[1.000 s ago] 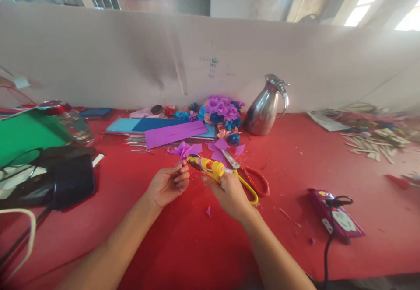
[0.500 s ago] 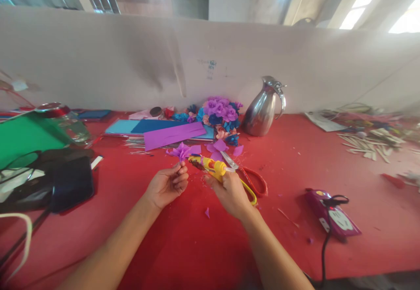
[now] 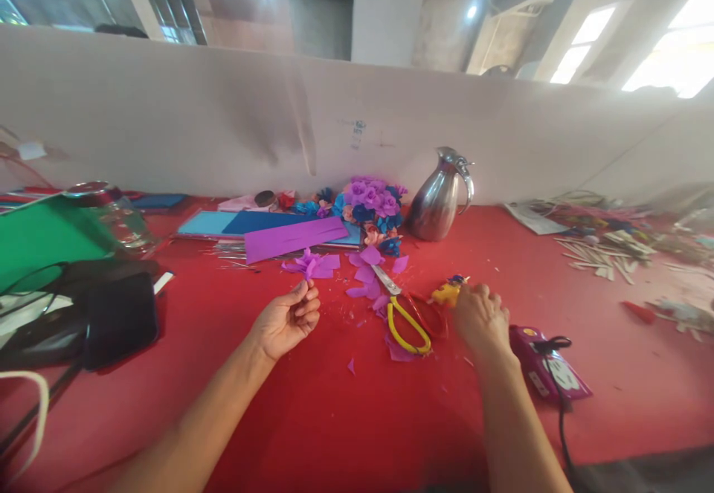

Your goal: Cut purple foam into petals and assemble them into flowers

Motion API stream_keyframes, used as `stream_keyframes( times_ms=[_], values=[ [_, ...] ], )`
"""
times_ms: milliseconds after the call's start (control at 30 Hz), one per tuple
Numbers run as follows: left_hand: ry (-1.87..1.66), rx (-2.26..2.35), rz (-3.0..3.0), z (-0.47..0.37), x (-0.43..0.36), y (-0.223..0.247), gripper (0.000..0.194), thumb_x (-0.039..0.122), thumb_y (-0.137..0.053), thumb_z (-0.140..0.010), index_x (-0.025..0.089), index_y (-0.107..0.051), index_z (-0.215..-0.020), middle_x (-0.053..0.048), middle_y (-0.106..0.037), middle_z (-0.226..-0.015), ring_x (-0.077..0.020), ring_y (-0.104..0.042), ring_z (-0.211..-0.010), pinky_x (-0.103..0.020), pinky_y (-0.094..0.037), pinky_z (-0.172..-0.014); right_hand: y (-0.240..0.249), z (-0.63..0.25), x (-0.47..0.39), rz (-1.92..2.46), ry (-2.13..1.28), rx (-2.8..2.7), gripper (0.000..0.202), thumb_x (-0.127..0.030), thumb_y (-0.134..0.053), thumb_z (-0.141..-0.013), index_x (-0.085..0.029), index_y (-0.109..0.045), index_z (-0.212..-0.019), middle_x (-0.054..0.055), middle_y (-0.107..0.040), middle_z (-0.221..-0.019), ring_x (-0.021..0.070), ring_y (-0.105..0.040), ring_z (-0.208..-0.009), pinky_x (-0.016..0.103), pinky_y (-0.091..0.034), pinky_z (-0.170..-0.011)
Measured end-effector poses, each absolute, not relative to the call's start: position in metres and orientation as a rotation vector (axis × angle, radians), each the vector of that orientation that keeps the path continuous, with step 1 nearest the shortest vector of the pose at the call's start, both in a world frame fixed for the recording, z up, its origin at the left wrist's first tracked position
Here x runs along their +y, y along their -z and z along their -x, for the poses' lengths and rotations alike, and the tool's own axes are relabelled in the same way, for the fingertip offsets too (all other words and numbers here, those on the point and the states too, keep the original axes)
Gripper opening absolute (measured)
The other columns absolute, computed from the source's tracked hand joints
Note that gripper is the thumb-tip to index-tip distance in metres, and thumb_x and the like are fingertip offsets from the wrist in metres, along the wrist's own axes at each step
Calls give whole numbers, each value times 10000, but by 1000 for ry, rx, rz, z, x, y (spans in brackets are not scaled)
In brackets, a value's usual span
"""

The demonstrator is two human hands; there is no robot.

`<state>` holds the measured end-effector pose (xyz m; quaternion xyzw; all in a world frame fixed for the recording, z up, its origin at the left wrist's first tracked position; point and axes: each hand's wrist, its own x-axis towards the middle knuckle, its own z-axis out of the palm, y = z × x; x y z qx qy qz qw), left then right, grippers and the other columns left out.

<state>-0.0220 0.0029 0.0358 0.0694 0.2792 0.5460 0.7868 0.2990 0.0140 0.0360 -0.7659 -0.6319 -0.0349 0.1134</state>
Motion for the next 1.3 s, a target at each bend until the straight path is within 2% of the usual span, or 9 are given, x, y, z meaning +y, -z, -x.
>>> stream_keyframes(
  times_ms=[33, 100, 200, 267, 400, 533, 800, 1000, 1300],
  values=[
    [-1175, 604, -154, 22, 3, -36, 79, 90, -555, -839, 115, -540, -766, 33, -445, -614, -19, -292, -415, -129, -239, -369, -42, -286, 13, 2192, 143, -1859, 245, -250, -548, -788, -149, -658, -983, 219, -630, -1022, 373, -596, -960, 452, -444, -758],
    [-1168, 615, -165, 22, 2, -38, 108, 101, -527, -858, 121, -532, -752, 32, -439, -604, -24, -284, -413, -132, -242, -366, -53, -247, 12, 1894, 28, -1906, 275, -197, -493, -803, -159, -656, -1021, 174, -647, -1043, 302, -612, -942, 405, -450, -800],
    [-1160, 638, -186, 21, 1, -40, 151, 115, -512, -868, 133, -506, -718, 31, -440, -594, -29, -280, -410, -134, -248, -366, -59, -176, 15, 1431, -564, -1861, 219, -274, -479, -833, -209, -671, -917, 52, -700, -872, 186, -632, -741, 310, -475, -705],
    [-1160, 653, -196, 21, 0, -42, 165, 125, -511, -870, 137, -494, -707, 31, -446, -590, -28, -283, -404, -132, -249, -364, -54, -136, 19, 1272, -904, -1739, 168, -312, -537, -790, -197, -659, -773, 20, -685, -715, 164, -613, -654, 278, -470, -634],
    [-1151, 685, -202, 20, -1, -42, 158, 147, -498, -882, 132, -515, -726, 37, -432, -558, -32, -283, -389, -135, -260, -358, -39, -103, 24, 1088, -1294, -1356, 201, -370, -591, -750, -172, -626, -739, 1, -645, -642, 127, -573, -576, 235, -450, -557],
    [-1107, 696, -206, 15, -1, -39, 126, 142, -526, -855, 131, -529, -730, 39, -429, -547, -37, -283, -388, -140, -264, -355, -32, -105, 21, 1041, -1301, -1197, 213, -378, -637, -714, -166, -615, -710, -13, -615, -624, 101, -525, -542, 213, -413, -521],
    [-1120, 783, -231, 9, -1, -37, 126, 135, -609, -797, 139, -526, -701, 49, -424, -532, -34, -290, -393, -140, -278, -372, -32, -107, 14, 1005, -1325, -1120, 196, -368, -636, -712, -176, -601, -719, -17, -605, -634, 102, -535, -536, 219, -429, -524],
    [-1120, 776, -280, 10, 0, -30, 145, 164, -677, -753, 146, -536, -725, 57, -419, -540, -31, -307, -406, -141, -268, -381, -31, -110, 14, 999, -1243, -1163, 194, -367, -617, -748, -174, -603, -734, -16, -590, -648, 98, -521, -536, 215, -422, -517],
    [-1183, 780, -260, 7, -1, -32, 200, 116, -715, -693, 158, -526, -741, 78, -382, -517, -34, -310, -395, -149, -224, -364, -32, -110, 10, 1060, -1060, -1247, 161, -321, -587, -755, -168, -616, -714, -1, -629, -650, 113, -549, -567, 226, -427, -551]
  ],
)
